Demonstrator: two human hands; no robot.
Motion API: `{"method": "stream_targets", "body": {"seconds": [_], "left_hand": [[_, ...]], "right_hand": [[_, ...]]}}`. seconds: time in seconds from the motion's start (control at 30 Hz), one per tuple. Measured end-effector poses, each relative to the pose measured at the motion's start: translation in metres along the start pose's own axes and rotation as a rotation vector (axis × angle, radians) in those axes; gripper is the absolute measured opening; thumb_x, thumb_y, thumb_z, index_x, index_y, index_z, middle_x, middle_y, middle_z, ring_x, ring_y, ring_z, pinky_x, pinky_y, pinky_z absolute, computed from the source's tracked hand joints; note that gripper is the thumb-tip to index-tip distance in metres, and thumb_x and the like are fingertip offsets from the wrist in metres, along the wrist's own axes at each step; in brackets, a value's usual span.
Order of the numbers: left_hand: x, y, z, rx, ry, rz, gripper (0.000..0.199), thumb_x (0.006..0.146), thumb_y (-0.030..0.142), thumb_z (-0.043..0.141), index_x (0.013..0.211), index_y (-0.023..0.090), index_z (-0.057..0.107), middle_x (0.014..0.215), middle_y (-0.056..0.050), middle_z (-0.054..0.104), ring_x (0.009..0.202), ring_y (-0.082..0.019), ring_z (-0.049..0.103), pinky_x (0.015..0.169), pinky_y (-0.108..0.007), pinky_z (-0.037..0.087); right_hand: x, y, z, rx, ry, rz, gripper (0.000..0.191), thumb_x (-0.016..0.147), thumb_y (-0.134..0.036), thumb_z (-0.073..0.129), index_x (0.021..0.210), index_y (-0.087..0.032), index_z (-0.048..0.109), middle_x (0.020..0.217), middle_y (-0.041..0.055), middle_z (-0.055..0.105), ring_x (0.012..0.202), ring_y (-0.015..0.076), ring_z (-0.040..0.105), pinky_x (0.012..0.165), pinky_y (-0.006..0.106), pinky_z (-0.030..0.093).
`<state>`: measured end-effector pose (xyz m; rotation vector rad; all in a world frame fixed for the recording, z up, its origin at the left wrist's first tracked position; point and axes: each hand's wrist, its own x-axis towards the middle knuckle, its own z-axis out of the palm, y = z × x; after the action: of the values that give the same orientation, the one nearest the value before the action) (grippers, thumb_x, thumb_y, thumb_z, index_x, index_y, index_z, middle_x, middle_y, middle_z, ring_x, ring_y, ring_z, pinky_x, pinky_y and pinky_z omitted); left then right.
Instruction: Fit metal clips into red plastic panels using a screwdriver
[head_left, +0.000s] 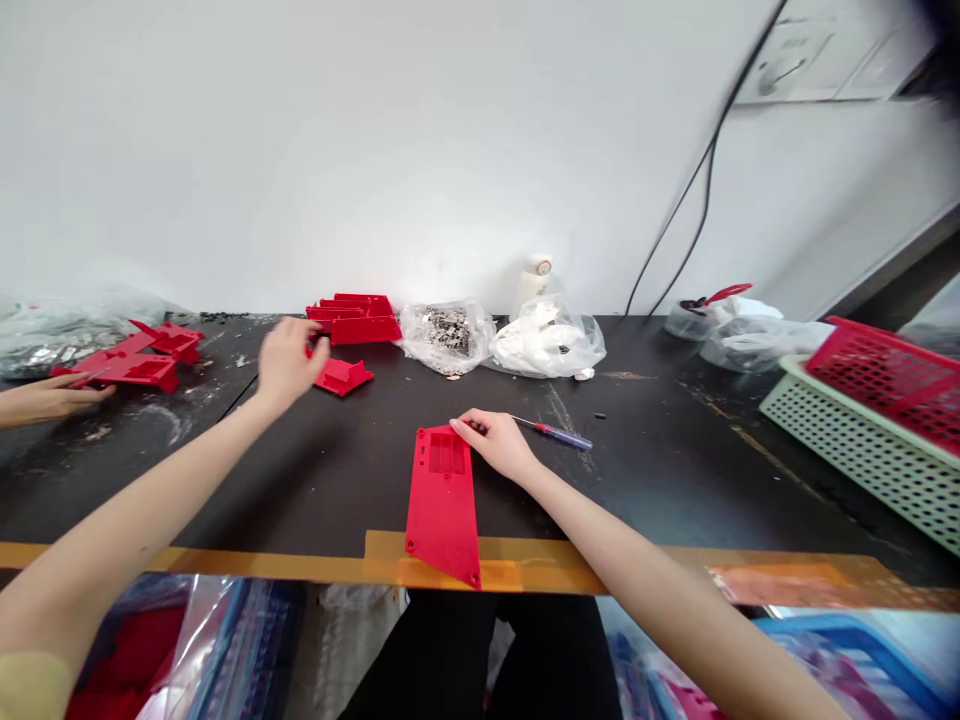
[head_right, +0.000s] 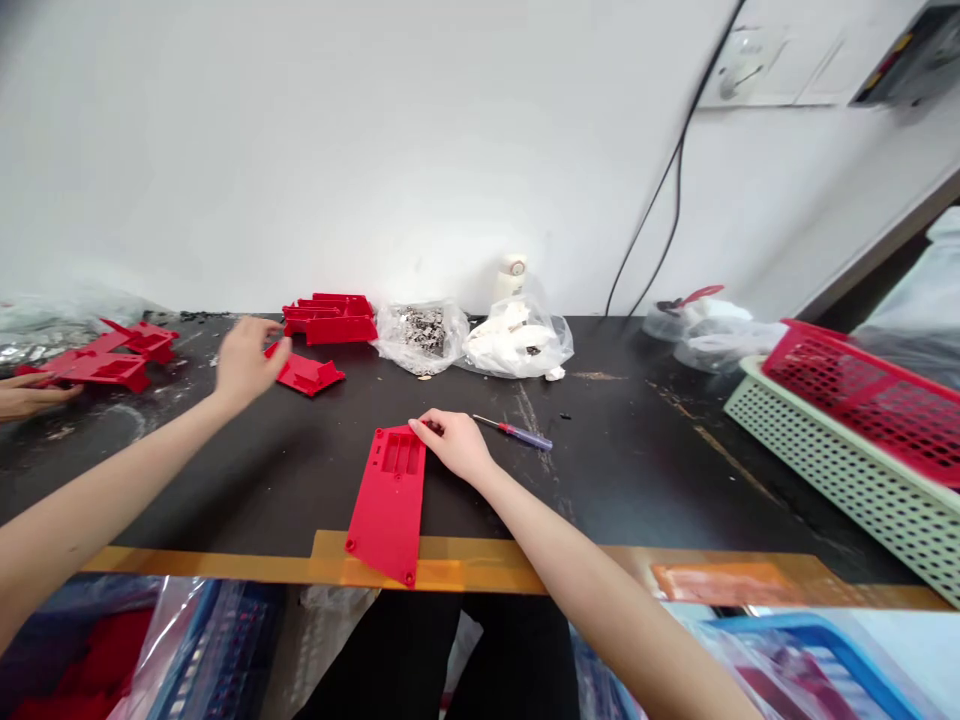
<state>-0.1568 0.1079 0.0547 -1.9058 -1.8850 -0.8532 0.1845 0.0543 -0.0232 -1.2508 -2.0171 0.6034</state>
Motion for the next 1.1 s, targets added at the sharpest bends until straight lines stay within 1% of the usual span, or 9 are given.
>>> {"method": "stream_targets", "body": {"seconds": [0.1,0.2,0.3,0.4,0.5,0.63,0.83,0.93,1.1], "left_hand": [[0.024,0.062,0.035,-0.08,-0.138,0.218,0.034,0.095,0.036,0.06,0.123,0.017,0.059,0.128,-0.01,0.059,0.113,-0.025,0.06,0.096,-0.048,0.051],[0.048,0.11,0.072,-0.123,-0.259,0.305,0.035,0.095,0.035,0.06,0.125,0.017,0.058,0.128,-0.01,0.059,0.111,-0.024,0.061,0.093,-0.046,0.053],[0.069,0.142,0.103,-0.134,-0.378,0.3,0.035,0.095,0.035,0.06,0.124,0.016,0.058,0.125,-0.01,0.06,0.107,-0.023,0.062,0.091,-0.045,0.055],[0.083,0.161,0.121,-0.134,-0.477,0.272,0.035,0.095,0.035,0.06,0.124,0.016,0.058,0.124,-0.01,0.061,0.106,-0.023,0.063,0.089,-0.045,0.055],[0.087,0.171,0.129,-0.14,-0.545,0.251,0.035,0.095,0.036,0.06,0.124,0.016,0.058,0.124,-0.01,0.061,0.106,-0.024,0.063,0.089,-0.044,0.055],[0.085,0.176,0.134,-0.127,-0.577,0.21,0.032,0.096,0.035,0.059,0.123,0.018,0.059,0.125,-0.01,0.06,0.106,-0.022,0.063,0.09,-0.043,0.055],[0.079,0.164,0.139,-0.062,-0.561,0.146,0.033,0.095,0.035,0.059,0.123,0.017,0.059,0.125,-0.011,0.06,0.107,-0.023,0.062,0.091,-0.043,0.055],[0.074,0.159,0.138,-0.042,-0.555,0.128,0.034,0.095,0.035,0.059,0.124,0.017,0.058,0.126,-0.01,0.06,0.107,-0.023,0.062,0.09,-0.044,0.055],[0.068,0.166,0.137,-0.029,-0.56,0.063,0.035,0.095,0.035,0.06,0.124,0.016,0.058,0.125,-0.011,0.06,0.107,-0.023,0.063,0.09,-0.044,0.055]], "right_hand": [[0.001,0.003,-0.001,-0.04,0.022,0.012,0.035,0.095,-0.046,0.052,0.084,-0.016,0.068,0.067,-0.0009,0.066,0.06,0.0121,0.058,0.063,0.027,0.045],[0.002,0.006,-0.002,-0.089,0.048,0.026,0.038,0.096,-0.048,0.05,0.086,-0.016,0.067,0.068,-0.0015,0.064,0.061,0.0114,0.058,0.067,0.029,0.049],[0.002,0.006,-0.005,-0.14,0.064,0.032,0.038,0.097,-0.048,0.05,0.089,-0.016,0.067,0.07,-0.0009,0.065,0.063,0.0116,0.06,0.069,0.03,0.051],[0.002,0.003,-0.007,-0.181,0.063,0.028,0.036,0.097,-0.046,0.05,0.089,-0.016,0.068,0.074,0.0,0.067,0.066,0.0117,0.061,0.071,0.03,0.051],[0.003,0.001,-0.008,-0.214,0.056,0.022,0.034,0.097,-0.044,0.051,0.09,-0.016,0.068,0.074,0.0001,0.067,0.068,0.0121,0.062,0.072,0.031,0.051],[0.002,0.002,-0.009,-0.233,0.041,0.001,0.034,0.098,-0.043,0.048,0.09,-0.016,0.068,0.076,0.0011,0.069,0.07,0.0133,0.063,0.072,0.031,0.05],[0.001,0.005,-0.008,-0.226,0.029,-0.029,0.036,0.099,-0.042,0.044,0.09,-0.018,0.07,0.073,0.004,0.07,0.069,0.0171,0.065,0.065,0.03,0.043],[0.002,0.005,-0.006,-0.225,0.021,-0.027,0.037,0.099,-0.041,0.043,0.091,-0.018,0.07,0.074,0.0043,0.071,0.069,0.0167,0.065,0.065,0.03,0.043],[0.001,0.006,-0.006,-0.235,0.015,-0.014,0.037,0.099,-0.044,0.044,0.092,-0.016,0.069,0.074,0.0011,0.069,0.067,0.0137,0.062,0.068,0.03,0.047]]}}
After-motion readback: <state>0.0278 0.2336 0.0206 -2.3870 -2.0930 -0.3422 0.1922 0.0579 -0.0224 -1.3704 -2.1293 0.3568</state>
